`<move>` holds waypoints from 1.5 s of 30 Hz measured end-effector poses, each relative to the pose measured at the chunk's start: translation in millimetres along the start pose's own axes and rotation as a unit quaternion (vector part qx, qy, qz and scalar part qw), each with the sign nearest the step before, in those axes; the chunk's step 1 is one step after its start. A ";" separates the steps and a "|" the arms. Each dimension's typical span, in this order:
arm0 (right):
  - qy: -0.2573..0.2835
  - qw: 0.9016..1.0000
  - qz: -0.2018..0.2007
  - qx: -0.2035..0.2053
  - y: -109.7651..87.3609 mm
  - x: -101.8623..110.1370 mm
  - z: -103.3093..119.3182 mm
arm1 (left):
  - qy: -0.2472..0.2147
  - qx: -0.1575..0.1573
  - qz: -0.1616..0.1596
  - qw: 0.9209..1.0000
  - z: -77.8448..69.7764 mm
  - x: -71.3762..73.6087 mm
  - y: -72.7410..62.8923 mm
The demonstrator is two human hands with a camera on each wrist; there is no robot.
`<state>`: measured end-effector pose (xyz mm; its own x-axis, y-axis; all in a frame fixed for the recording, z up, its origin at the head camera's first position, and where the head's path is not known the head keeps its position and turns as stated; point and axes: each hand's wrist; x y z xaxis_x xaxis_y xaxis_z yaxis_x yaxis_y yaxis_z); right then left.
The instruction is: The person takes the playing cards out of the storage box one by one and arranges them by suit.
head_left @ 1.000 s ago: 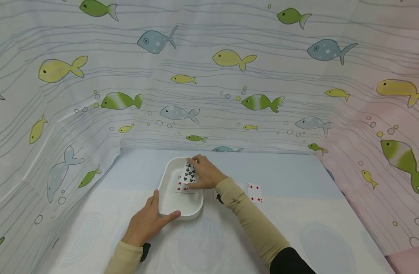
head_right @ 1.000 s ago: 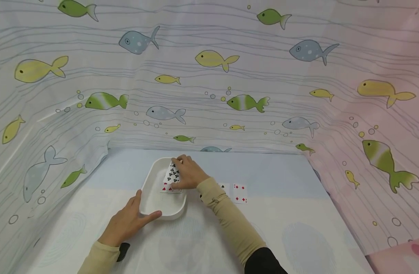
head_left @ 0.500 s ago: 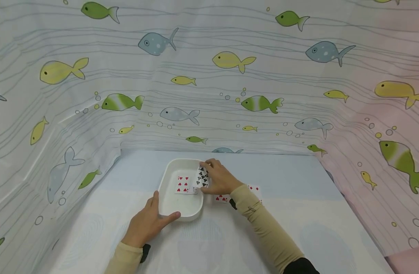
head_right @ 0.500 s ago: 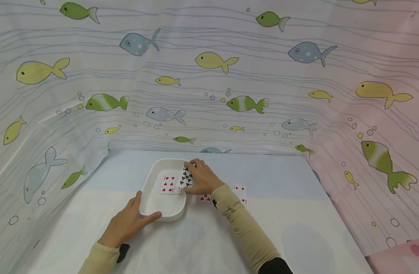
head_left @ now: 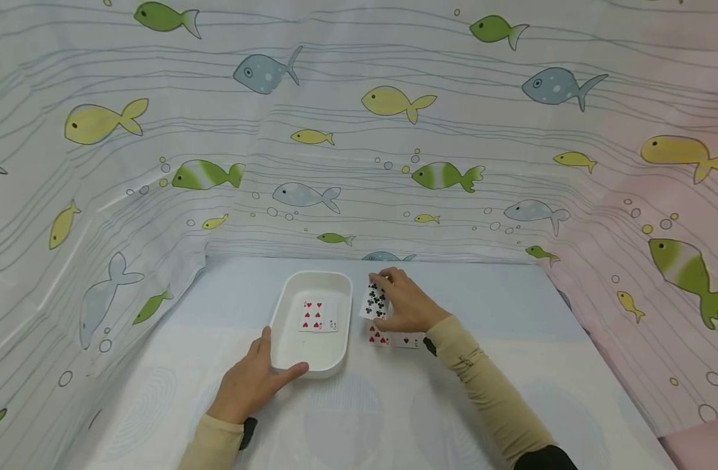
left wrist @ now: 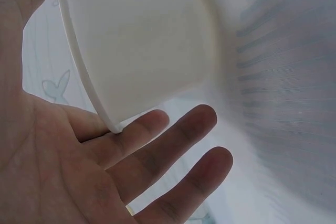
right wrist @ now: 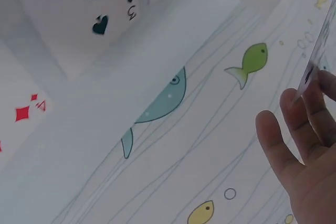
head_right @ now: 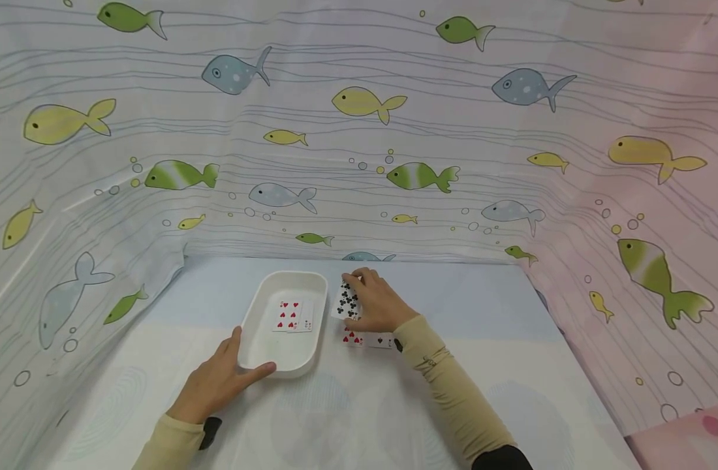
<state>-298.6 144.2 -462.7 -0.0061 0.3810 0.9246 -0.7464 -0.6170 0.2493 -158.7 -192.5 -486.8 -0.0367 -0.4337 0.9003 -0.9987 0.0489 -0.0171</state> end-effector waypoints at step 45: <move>-0.045 0.988 0.090 -0.116 -138.3 18.3 -103.7 | -0.010 0.002 0.005 1.000 1.4 -0.1 0.6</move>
<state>-264.4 308.0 -510.1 -0.1013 0.2099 0.9725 -0.8712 -0.4908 0.0152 -159.4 -193.7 -487.5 -0.0469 -0.4509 0.8913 -0.9984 0.0496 -0.0275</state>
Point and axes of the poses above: each hand's wrist, its own y-axis towards the middle knuckle, its own x-axis out of the back of the hand, z = x × y, and after that the axes turned 1 degree about y, right-handed
